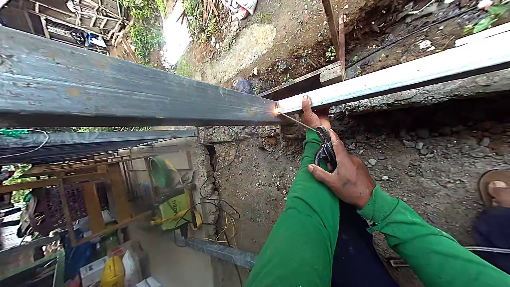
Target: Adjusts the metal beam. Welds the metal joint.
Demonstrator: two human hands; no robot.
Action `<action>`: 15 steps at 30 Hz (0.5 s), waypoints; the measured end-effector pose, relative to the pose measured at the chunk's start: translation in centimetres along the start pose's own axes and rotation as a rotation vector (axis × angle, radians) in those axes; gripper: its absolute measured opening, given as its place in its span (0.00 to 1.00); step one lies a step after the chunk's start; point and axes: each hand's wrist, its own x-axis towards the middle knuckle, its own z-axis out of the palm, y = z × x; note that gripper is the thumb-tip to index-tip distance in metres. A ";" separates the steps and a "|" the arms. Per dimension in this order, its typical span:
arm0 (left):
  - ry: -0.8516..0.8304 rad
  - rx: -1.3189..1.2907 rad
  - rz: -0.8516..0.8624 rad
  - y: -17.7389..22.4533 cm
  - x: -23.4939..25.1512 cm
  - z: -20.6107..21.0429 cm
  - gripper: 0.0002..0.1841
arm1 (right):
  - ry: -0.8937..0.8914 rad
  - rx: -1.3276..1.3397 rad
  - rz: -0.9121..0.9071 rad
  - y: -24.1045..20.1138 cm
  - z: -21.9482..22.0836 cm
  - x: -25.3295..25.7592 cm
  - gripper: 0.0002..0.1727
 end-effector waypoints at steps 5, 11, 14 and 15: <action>-0.001 -0.010 -0.001 -0.2 0.3 -0.2 0.24 | -0.014 -0.013 0.006 0.0 0.0 0.1 0.60; -0.021 0.024 0.003 -0.3 0.5 -0.3 0.24 | -0.023 -0.023 -0.002 -0.1 -0.1 0.2 0.61; -0.041 0.034 -0.005 -0.2 0.5 -0.4 0.24 | -0.021 -0.024 -0.005 -0.1 -0.1 0.3 0.60; -0.030 0.026 -0.005 -0.2 0.4 -0.3 0.23 | -0.021 -0.022 -0.004 -0.1 -0.1 0.3 0.61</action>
